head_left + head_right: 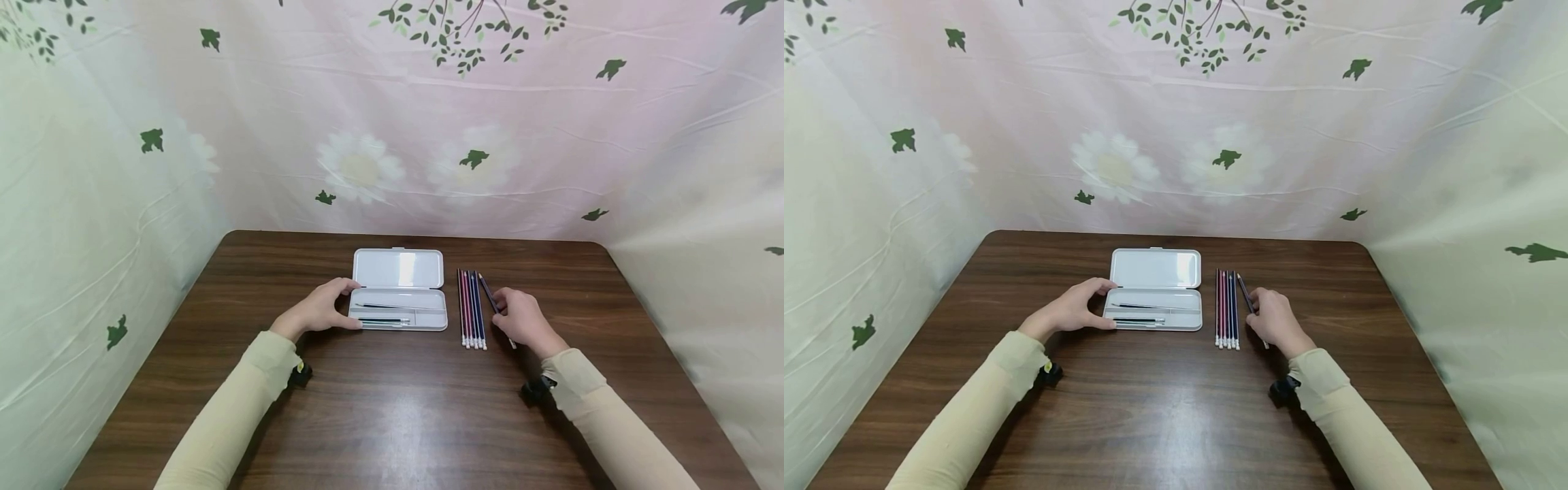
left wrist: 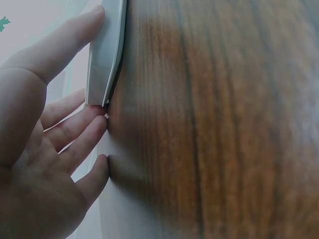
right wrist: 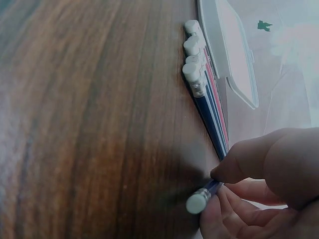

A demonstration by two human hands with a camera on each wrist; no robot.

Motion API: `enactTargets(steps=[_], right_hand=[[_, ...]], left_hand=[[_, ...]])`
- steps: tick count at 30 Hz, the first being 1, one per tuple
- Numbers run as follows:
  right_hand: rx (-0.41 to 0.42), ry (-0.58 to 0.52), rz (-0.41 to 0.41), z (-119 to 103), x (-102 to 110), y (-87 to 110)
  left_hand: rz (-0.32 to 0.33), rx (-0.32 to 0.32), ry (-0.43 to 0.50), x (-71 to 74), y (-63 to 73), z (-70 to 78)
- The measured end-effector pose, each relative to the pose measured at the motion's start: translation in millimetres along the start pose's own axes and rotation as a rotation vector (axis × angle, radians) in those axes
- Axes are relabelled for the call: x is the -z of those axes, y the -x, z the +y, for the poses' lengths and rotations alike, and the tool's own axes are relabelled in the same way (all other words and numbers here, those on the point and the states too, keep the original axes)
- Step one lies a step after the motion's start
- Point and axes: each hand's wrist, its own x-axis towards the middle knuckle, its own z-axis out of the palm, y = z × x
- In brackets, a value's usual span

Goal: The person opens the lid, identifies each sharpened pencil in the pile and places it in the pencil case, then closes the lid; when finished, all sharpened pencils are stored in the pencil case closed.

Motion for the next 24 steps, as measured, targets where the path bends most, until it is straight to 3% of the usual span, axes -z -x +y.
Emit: enactTargets(steps=[15,24], right_hand=[[-0.018,-0.005,0.037,2.9,4.5,2.7],[0.042,-0.008,0.062,1.3,5.3,1.5]], left_hand=[[-0.003,0.007,-0.002,0.9,0.6,1.3],[-0.003,0.005,0.003,0.6,0.3,0.2]])
